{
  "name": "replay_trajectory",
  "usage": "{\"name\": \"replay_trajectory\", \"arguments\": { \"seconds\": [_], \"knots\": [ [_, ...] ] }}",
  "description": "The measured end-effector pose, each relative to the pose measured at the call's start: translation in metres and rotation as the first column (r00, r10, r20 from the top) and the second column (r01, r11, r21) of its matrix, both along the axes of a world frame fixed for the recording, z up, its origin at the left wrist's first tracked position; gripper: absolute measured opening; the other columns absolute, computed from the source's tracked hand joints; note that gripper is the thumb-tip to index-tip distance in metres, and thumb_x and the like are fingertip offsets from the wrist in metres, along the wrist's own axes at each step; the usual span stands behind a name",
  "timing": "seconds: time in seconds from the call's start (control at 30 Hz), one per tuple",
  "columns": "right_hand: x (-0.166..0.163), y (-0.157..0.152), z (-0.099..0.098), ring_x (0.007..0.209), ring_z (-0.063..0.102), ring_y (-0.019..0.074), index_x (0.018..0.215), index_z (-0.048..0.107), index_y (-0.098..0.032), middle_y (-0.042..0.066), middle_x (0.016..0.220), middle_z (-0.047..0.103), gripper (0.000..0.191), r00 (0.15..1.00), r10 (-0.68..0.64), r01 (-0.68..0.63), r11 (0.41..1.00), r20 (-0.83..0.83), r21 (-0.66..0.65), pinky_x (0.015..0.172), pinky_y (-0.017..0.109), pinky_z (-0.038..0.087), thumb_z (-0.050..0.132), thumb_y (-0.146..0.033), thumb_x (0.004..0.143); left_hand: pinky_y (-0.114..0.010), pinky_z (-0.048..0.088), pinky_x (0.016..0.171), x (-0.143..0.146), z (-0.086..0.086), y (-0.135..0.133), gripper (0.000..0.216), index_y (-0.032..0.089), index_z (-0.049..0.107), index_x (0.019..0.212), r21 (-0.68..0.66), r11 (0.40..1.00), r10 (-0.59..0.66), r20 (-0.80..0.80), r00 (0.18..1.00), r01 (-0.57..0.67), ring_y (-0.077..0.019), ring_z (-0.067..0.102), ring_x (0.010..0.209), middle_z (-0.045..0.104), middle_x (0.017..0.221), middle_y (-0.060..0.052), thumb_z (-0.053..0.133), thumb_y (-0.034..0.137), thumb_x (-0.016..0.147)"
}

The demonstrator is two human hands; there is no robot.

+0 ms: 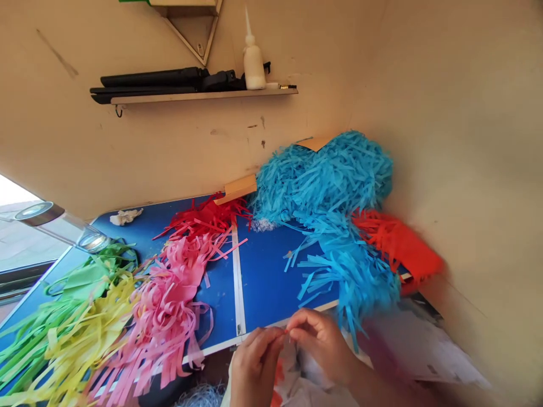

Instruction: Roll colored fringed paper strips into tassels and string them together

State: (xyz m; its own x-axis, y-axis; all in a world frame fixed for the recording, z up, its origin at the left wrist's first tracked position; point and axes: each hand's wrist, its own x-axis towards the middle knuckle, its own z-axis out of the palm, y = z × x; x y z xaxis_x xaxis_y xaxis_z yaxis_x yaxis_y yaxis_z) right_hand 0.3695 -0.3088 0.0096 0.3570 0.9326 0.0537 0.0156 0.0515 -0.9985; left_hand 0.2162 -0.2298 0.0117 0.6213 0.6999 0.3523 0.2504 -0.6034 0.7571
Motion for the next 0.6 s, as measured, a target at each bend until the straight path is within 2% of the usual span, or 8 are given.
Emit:
{"name": "replay_trajectory", "arguments": {
  "seconds": [0.13,0.23,0.37,0.47,0.6],
  "knots": [
    [0.0034,-0.0065,-0.0011,0.08,0.061,0.0161,0.084,0.066,-0.02,0.003,0.084,0.066,0.012,0.988,-0.017,0.011,0.999,0.153,0.043,0.075,0.026,0.047,0.059,-0.028,0.089,-0.018,0.054,0.064,0.0001,-0.0038,-0.0019,0.017,0.024,0.07,0.089,0.1,0.995,-0.024,-0.002,1.0,0.024,-0.0116,0.067,0.069,0.07,0.079,-0.002,0.053,0.022,0.093],
    [0.0038,-0.0075,-0.0041,0.074,0.058,0.0148,0.08,0.065,-0.02,0.001,0.077,0.063,0.01,0.993,-0.005,0.006,1.0,0.119,-0.004,0.07,0.024,0.045,0.059,-0.023,0.087,-0.019,0.054,0.066,0.0007,-0.0066,-0.0025,0.019,0.023,0.069,0.09,0.123,0.991,-0.04,-0.045,0.998,0.045,-0.0116,0.067,0.07,0.069,0.08,-0.001,0.05,0.02,0.093],
    [0.0035,-0.0067,-0.0059,0.075,0.058,0.0144,0.08,0.064,-0.02,0.0,0.078,0.063,0.009,0.992,-0.004,0.008,1.0,0.128,-0.03,0.071,0.024,0.044,0.057,-0.015,0.083,-0.019,0.054,0.066,0.0015,-0.0076,-0.0013,0.018,0.023,0.068,0.09,0.144,0.986,-0.071,-0.072,0.995,0.08,-0.0118,0.067,0.069,0.069,0.079,-0.001,0.05,0.02,0.093],
    [0.0033,-0.0068,-0.0066,0.076,0.058,0.0142,0.081,0.064,-0.02,0.0,0.079,0.063,0.011,0.983,-0.008,0.013,1.0,0.183,-0.024,0.072,0.024,0.044,0.056,-0.012,0.082,-0.019,0.054,0.067,0.0004,-0.0088,-0.0023,0.016,0.025,0.068,0.094,0.101,0.991,-0.076,-0.079,0.994,0.084,-0.0121,0.068,0.073,0.071,0.083,-0.001,0.052,0.021,0.092],
    [0.0016,-0.0075,-0.0056,0.075,0.059,0.0139,0.083,0.064,-0.02,-0.001,0.079,0.064,0.012,0.977,-0.012,0.027,0.997,0.212,-0.07,0.072,0.024,0.045,0.056,-0.011,0.083,-0.022,0.053,0.065,-0.0045,-0.0102,-0.0063,0.011,0.025,0.064,0.092,-0.044,0.998,0.032,-0.127,0.991,-0.038,-0.0135,0.068,0.07,0.072,0.08,0.001,0.054,0.023,0.089]
  ]
}}
